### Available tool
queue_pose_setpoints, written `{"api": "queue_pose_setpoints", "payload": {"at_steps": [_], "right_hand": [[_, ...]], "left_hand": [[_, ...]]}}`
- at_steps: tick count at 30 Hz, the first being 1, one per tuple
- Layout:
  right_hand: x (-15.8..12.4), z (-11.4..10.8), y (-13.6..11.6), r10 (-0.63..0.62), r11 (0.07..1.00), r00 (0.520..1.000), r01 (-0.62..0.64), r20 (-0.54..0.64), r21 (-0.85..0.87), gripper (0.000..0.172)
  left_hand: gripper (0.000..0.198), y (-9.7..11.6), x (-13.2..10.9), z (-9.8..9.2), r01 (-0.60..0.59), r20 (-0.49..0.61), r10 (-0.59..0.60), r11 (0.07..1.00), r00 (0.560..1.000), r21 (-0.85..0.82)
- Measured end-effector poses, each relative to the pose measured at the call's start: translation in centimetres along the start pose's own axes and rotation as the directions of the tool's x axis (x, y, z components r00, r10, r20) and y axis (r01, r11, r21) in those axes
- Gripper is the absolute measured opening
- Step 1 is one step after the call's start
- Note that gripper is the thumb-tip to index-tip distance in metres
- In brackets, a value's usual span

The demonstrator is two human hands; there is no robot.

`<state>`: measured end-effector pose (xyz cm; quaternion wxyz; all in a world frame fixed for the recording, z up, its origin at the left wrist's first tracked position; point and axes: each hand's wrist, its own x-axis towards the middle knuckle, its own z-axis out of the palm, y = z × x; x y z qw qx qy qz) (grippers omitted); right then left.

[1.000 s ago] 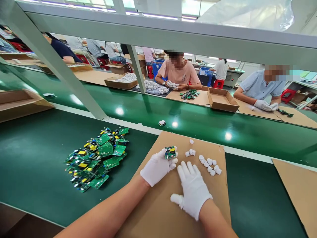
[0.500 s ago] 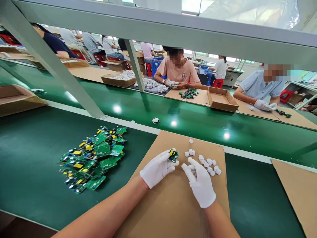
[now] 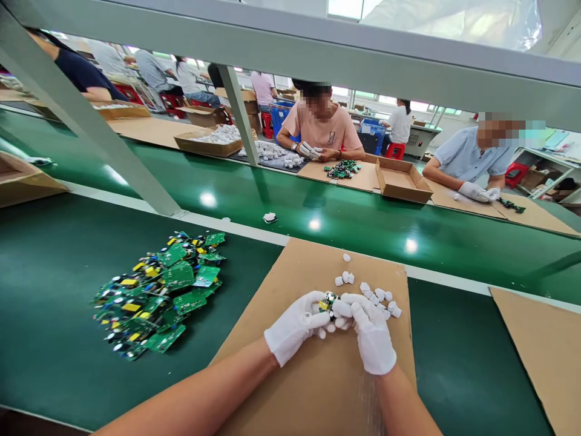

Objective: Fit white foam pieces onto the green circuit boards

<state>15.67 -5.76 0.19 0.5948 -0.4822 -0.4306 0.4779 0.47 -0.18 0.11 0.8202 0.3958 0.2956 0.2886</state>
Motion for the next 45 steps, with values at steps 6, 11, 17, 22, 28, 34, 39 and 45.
{"api": "queue_pose_setpoints", "payload": {"at_steps": [6,11,17,22,28,34,39,45], "right_hand": [[0.0,0.0,-0.3,0.051,0.998,0.998,-0.052,-0.026,-0.02,0.028],[-0.4,0.1,-1.1,-0.152,0.941,0.977,0.098,-0.146,-0.322,0.028],[-0.9,0.4,-0.6,-0.54,0.469,0.834,0.409,0.112,-0.783,0.021],[-0.8,0.6,-0.9,-0.591,0.248,0.773,0.446,0.23,-0.86,0.023],[-0.6,0.5,0.0,-0.597,0.057,0.752,0.386,0.278,-0.921,0.019],[-0.3,0.3,0.3,-0.463,0.235,0.847,0.402,0.261,-0.885,0.024],[0.0,0.3,-0.6,-0.491,0.381,0.853,0.391,0.175,-0.838,0.027],[0.2,0.6,0.1,-0.587,0.246,0.766,0.478,0.262,-0.843,0.018]], "left_hand": [[0.043,0.2,-0.3,-0.1,-0.025,0.088,0.033,0.995,0.996,-0.096],[0.041,0.2,-0.3,-0.1,0.01,-0.069,-0.021,0.986,0.997,-0.165],[0.044,0.4,-0.4,0.1,-0.023,-0.082,0.021,0.999,0.996,-0.022],[0.043,0.2,-0.5,0.6,-0.128,-0.12,0.142,0.985,0.983,0.117],[0.041,-0.5,-0.7,0.8,-0.2,-0.087,0.216,0.966,0.973,0.162],[0.033,-0.2,-0.7,0.7,-0.177,-0.034,0.184,0.973,0.982,0.146],[0.037,0.7,-0.8,0.5,-0.063,-0.038,0.065,0.997,0.997,0.042],[0.034,0.0,-0.6,1.2,-0.081,-0.028,0.083,0.996,0.996,0.043]]}}
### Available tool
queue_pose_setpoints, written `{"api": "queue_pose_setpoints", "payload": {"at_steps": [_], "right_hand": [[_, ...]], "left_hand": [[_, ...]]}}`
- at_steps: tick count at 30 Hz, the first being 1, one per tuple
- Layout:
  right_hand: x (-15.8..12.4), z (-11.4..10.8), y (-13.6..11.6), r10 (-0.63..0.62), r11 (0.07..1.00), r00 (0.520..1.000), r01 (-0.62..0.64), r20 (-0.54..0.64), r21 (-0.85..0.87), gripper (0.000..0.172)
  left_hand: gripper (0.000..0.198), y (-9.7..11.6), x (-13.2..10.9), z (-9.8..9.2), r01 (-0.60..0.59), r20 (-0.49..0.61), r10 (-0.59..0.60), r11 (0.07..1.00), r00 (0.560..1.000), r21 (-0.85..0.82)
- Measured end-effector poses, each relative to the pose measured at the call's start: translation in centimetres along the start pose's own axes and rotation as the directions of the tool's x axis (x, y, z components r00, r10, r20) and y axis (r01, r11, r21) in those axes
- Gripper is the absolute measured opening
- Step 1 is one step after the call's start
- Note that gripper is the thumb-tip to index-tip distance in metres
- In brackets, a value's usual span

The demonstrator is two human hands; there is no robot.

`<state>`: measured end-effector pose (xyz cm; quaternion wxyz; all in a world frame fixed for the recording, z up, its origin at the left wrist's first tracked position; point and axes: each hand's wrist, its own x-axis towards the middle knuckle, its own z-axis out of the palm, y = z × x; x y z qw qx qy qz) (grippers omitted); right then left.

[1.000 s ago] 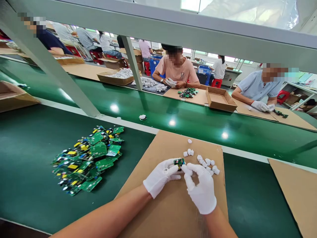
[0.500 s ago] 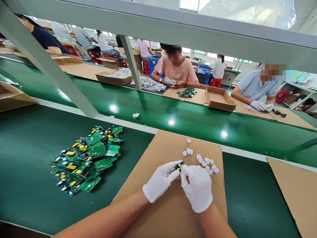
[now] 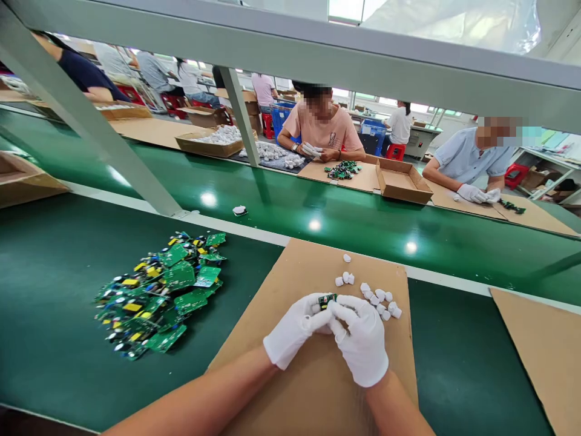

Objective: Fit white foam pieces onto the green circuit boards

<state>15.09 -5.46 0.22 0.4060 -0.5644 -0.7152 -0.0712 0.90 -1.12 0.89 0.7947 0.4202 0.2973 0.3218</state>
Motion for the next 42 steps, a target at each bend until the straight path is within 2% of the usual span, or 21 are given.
{"api": "queue_pose_setpoints", "payload": {"at_steps": [4,7,10,13,15,18,20,22,23,25,28,32,35,38,42], "right_hand": [[-0.3,0.2,-0.2,-0.053,0.996,0.998,0.051,-0.028,-0.079,0.019],[-0.2,0.0,-0.7,-0.03,0.999,0.999,0.03,0.014,-0.041,0.02],[-0.1,-0.4,-0.9,0.087,0.983,0.987,-0.108,0.138,0.15,0.025],[-0.1,-0.6,-0.5,0.22,0.888,0.952,-0.286,0.214,0.359,0.048],[-0.1,-0.6,-0.3,0.292,0.831,0.928,-0.366,0.232,0.42,0.056],[-0.2,-0.2,-0.1,0.334,0.752,0.884,-0.46,0.327,0.473,0.054],[-0.2,-0.1,-0.1,0.333,0.685,0.85,-0.516,0.409,0.514,0.052],[-0.3,-0.1,0.1,0.347,0.673,0.837,-0.536,0.423,0.509,0.047],[-0.3,-0.2,0.2,0.35,0.705,0.849,-0.517,0.395,0.486,0.044],[-0.2,-0.5,0.5,0.309,0.82,0.907,-0.407,0.287,0.403,0.043],[-0.1,-0.7,0.7,0.133,0.959,0.98,-0.166,0.151,0.23,0.045],[-0.2,-0.2,0.5,0.021,0.998,0.999,-0.024,0.048,0.066,0.025],[-0.2,0.1,0.0,-0.064,0.996,0.998,0.064,-0.013,0.064,0.026],[-0.1,0.1,-0.3,-0.082,0.992,0.996,0.078,0.036,0.095,0.029],[-0.1,-0.3,0.0,-0.004,0.974,0.964,-0.056,0.266,0.218,0.04]], "left_hand": [[0.035,-0.5,0.1,0.5,-0.036,-0.014,0.037,0.999,0.999,0.023],[0.034,0.0,0.0,0.6,-0.025,-0.007,0.025,1.0,1.0,0.018],[0.034,0.5,0.0,0.5,0.016,0.026,-0.016,1.0,1.0,-0.026],[0.035,0.7,0.0,0.3,0.031,0.039,-0.031,0.999,0.999,-0.009],[0.036,0.6,0.0,0.3,0.034,0.011,-0.034,0.999,0.999,0.031],[0.035,0.5,-0.2,0.3,0.063,-0.029,-0.062,0.996,0.998,0.058],[0.035,0.6,-0.3,0.3,0.098,0.025,-0.098,0.995,0.995,0.015],[0.036,0.8,-0.4,0.3,0.113,0.108,-0.106,0.992,0.988,-0.061],[0.037,0.9,-0.4,0.2,0.109,0.142,-0.095,0.99,0.985,-0.091],[0.036,1.1,-0.4,0.1,0.086,0.179,-0.065,0.99,0.982,-0.114],[0.033,1.1,-0.4,0.0,0.076,0.211,-0.047,0.989,0.976,-0.131],[0.034,0.6,-0.6,0.0,0.112,0.216,-0.077,0.982,0.973,-0.155],[0.03,0.5,-0.7,0.1,0.117,0.13,-0.104,0.989,0.986,-0.093],[0.031,0.6,-0.6,0.2,0.092,0.075,-0.089,0.995,0.993,-0.039],[0.032,0.7,-0.4,0.2,0.057,0.09,-0.057,0.998,0.994,0.003]]}}
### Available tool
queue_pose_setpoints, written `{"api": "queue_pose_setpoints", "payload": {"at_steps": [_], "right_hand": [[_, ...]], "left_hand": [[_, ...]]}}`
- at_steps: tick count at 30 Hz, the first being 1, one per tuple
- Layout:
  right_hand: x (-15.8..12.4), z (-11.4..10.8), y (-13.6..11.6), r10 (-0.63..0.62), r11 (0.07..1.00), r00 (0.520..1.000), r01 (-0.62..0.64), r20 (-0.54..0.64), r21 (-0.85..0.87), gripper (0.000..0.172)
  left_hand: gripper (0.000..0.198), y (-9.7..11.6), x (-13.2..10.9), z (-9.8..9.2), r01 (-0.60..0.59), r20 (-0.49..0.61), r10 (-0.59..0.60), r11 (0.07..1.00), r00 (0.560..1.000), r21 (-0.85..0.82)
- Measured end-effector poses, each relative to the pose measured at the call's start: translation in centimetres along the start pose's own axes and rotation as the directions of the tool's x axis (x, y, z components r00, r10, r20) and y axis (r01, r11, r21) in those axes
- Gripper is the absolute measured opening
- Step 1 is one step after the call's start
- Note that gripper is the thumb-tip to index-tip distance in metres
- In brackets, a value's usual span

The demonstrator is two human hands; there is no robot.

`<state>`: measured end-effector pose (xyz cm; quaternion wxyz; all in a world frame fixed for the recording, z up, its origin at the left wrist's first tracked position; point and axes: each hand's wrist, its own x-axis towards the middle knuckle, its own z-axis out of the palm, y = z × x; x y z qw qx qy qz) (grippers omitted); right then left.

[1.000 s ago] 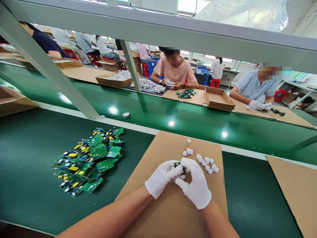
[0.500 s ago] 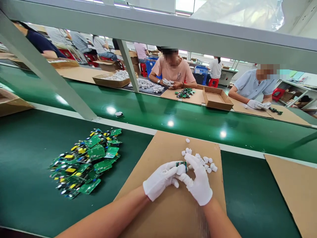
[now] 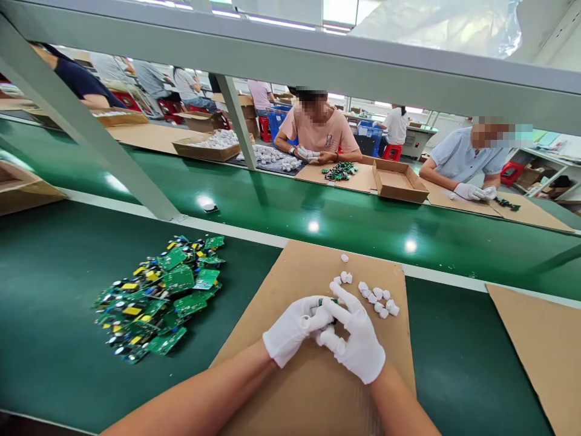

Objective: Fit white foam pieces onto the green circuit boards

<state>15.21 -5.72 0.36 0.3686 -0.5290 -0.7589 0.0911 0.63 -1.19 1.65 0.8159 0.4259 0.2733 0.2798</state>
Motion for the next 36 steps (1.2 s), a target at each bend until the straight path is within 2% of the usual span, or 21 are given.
{"api": "queue_pose_setpoints", "payload": {"at_steps": [3,6,8,12,17,21,24,26,28,31,34,36], "right_hand": [[-0.1,-0.1,0.4,0.043,0.997,0.999,-0.043,-0.009,0.063,0.033],[0.1,-0.4,0.6,0.143,0.976,0.99,-0.139,-0.013,0.166,0.026],[0.4,-0.6,0.5,0.23,0.942,0.973,-0.22,-0.008,0.254,0.023],[0.7,-0.9,-0.2,0.343,0.838,0.939,-0.306,0.0,0.452,0.021],[0.3,-0.7,-0.5,0.377,0.736,0.925,-0.326,0.04,0.594,0.023],[-0.1,-0.4,-0.6,0.349,0.693,0.937,-0.278,0.027,0.665,0.035],[0.2,-0.3,-1.2,0.456,0.578,0.886,-0.367,0.085,0.729,0.036],[0.4,-0.3,-1.8,0.518,0.486,0.839,-0.447,0.164,0.751,0.046],[0.6,-0.2,-2.1,0.543,0.448,0.809,-0.505,0.224,0.738,0.051],[0.4,-0.1,-1.9,0.53,0.511,0.81,-0.541,0.25,0.668,0.053],[0.1,0.1,-1.2,0.5,0.627,0.847,-0.498,0.181,0.6,0.051],[-0.1,0.1,-1.0,0.489,0.651,0.857,-0.482,0.162,0.587,0.05]], "left_hand": [[0.027,0.0,-0.1,-0.1,0.056,-0.011,-0.056,0.998,0.998,-0.027],[0.031,0.0,-0.3,-0.4,0.117,0.092,-0.101,0.976,0.991,-0.183],[0.035,-0.1,-0.3,-0.6,0.145,0.155,-0.105,0.951,0.982,-0.274],[0.03,-0.3,-0.3,-0.4,0.178,0.152,-0.135,0.931,0.979,-0.317],[0.025,-0.5,-0.5,0.2,0.176,0.157,-0.12,0.89,0.98,-0.42],[0.014,-0.5,-0.7,0.1,0.172,0.204,-0.087,0.875,0.975,-0.452],[0.016,-0.7,-0.7,-0.1,0.184,0.189,-0.107,0.873,0.976,-0.451],[0.023,-0.9,-0.7,-0.2,0.178,0.154,-0.12,0.875,0.981,-0.45],[0.03,-1.1,-0.7,-0.2,0.171,0.125,-0.128,0.875,0.984,-0.453],[0.03,-1.3,-0.6,-0.3,0.172,0.107,-0.138,0.879,0.985,-0.445],[0.026,-1.5,-0.4,-0.4,0.164,0.098,-0.135,0.889,0.986,-0.426],[0.027,-1.5,-0.3,-0.4,0.16,0.082,-0.139,0.897,0.987,-0.413]]}}
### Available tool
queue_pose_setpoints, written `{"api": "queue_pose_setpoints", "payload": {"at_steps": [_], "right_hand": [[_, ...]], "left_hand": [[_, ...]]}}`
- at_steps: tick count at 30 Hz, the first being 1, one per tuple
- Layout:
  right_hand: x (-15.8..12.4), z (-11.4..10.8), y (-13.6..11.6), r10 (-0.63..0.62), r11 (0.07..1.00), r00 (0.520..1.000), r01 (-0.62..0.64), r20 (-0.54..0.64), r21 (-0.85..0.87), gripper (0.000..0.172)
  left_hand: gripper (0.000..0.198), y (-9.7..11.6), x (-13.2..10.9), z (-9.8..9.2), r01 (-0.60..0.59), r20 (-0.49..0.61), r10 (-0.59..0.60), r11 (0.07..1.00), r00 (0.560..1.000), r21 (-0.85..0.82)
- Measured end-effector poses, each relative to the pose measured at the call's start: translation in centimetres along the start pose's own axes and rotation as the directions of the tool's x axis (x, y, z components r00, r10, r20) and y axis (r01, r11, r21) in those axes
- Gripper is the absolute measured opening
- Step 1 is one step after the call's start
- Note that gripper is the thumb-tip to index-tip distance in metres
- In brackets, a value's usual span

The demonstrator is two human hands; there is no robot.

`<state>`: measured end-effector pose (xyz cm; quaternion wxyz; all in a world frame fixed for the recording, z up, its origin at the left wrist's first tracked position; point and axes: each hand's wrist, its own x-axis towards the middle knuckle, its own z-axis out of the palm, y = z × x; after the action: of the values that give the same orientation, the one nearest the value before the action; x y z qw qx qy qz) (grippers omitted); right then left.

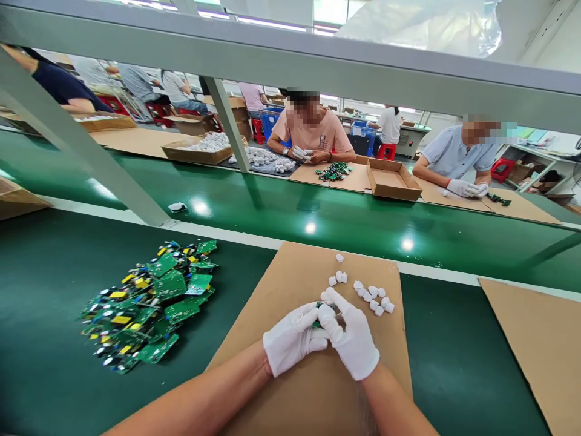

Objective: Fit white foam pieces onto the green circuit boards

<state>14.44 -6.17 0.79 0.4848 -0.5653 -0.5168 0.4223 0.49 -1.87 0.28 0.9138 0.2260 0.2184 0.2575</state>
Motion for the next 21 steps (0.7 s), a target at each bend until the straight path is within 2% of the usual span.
{"api": "queue_pose_setpoints", "payload": {"at_steps": [4,8,9,13,15,17,21], "right_hand": [[0.0,-0.1,-0.2,0.028,0.998,0.995,-0.033,0.097,0.052,0.055],[-0.1,0.0,-0.2,0.056,0.994,0.998,-0.053,0.035,-0.095,0.057],[-0.2,0.0,-0.1,0.07,0.995,0.996,-0.066,0.05,-0.068,0.059],[-0.1,-0.2,0.0,0.064,0.966,0.981,-0.107,0.183,0.234,0.06],[-0.1,-0.2,-0.1,0.073,0.963,0.983,-0.114,0.17,0.244,0.054],[-0.1,0.0,-0.4,0.105,0.977,0.986,-0.126,0.127,0.173,0.048],[0.0,0.3,-0.7,0.108,0.987,0.993,-0.114,0.057,0.115,0.043]], "left_hand": [[0.029,0.4,0.1,0.3,0.0,-0.006,0.0,0.997,1.0,0.071],[0.027,1.1,-0.1,0.8,-0.006,0.022,0.003,0.987,1.0,0.158],[0.027,1.3,-0.2,0.9,-0.002,0.023,-0.002,0.984,1.0,0.18],[0.024,1.7,-0.5,1.1,0.009,0.016,-0.014,0.965,1.0,0.262],[0.023,1.7,-0.6,1.1,0.014,0.046,-0.026,0.968,0.999,0.252],[0.027,1.6,-0.6,1.0,0.002,0.068,-0.022,0.962,0.997,0.274],[0.03,1.4,-0.5,1.3,-0.084,0.026,0.082,0.867,0.996,0.491]]}}
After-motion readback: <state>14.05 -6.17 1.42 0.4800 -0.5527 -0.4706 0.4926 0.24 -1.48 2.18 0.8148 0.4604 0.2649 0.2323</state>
